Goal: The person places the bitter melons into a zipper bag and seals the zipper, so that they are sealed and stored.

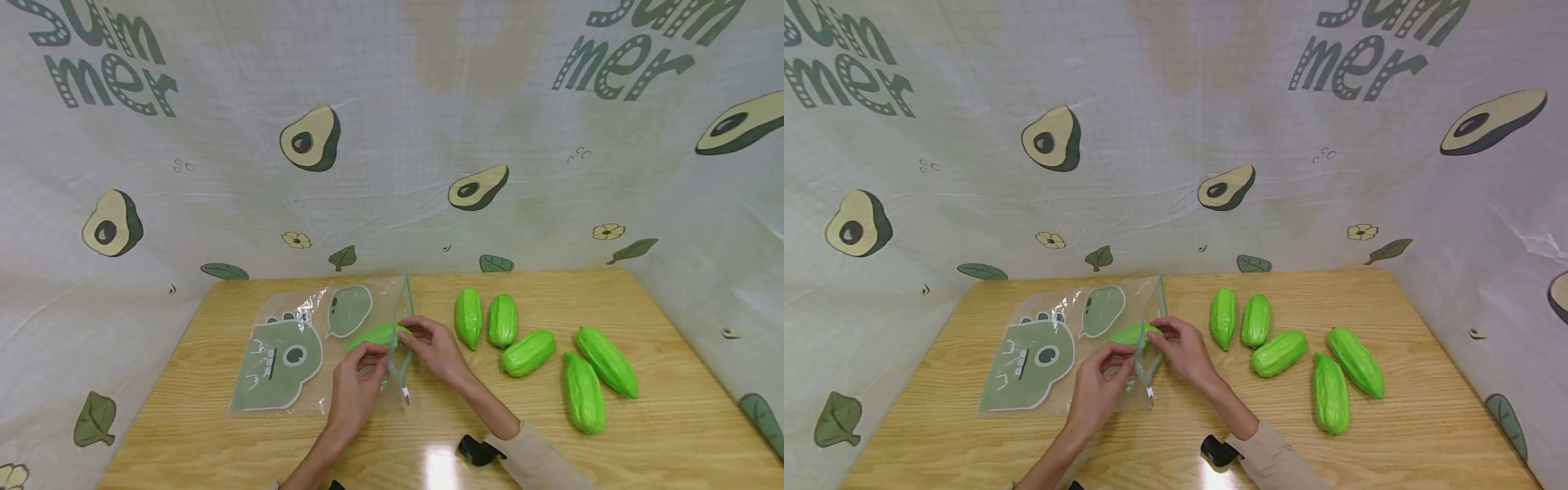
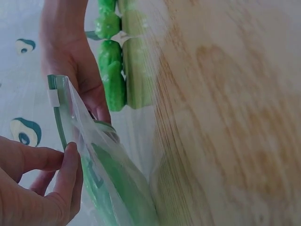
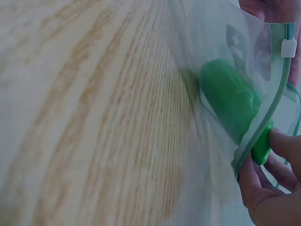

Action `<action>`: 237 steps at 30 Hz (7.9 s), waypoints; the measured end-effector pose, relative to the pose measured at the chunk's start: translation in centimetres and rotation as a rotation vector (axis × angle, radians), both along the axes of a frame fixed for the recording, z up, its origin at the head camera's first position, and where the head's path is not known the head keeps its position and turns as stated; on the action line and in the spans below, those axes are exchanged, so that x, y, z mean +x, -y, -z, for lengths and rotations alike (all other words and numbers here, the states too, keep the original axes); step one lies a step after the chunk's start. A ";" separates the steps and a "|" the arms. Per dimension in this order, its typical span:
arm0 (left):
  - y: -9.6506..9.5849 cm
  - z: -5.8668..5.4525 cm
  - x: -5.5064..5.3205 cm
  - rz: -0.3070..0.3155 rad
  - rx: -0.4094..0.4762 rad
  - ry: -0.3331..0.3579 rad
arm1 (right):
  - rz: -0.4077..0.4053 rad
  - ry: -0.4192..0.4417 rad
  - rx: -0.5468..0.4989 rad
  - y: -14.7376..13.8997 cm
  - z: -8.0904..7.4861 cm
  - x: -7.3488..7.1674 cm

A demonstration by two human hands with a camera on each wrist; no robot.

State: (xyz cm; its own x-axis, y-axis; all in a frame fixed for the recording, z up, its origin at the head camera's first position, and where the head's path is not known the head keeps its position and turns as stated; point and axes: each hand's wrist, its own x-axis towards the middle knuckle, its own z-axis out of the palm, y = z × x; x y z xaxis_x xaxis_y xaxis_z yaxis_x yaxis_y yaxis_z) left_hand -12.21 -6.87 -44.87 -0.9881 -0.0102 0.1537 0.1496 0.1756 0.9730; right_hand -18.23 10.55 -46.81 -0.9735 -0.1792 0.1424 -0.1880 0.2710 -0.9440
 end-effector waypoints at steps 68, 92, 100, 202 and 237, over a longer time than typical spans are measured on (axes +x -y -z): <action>-0.4 -0.4 0.5 -0.041 0.017 0.007 | -0.166 0.080 0.017 2.3 -0.3 -2.0; -0.4 -0.6 0.5 -0.059 0.116 0.049 | -0.209 0.082 0.060 2.7 -0.7 -2.5; -0.3 -0.5 0.5 -0.054 0.117 0.037 | -0.258 0.060 0.088 2.7 -0.7 -2.5; -0.4 -0.3 0.3 -0.036 0.057 0.076 | 0.221 -0.301 0.411 -7.8 -2.3 1.7; -0.3 -0.3 0.3 -0.016 0.069 0.081 | 0.272 -0.374 0.576 -7.7 -0.6 1.2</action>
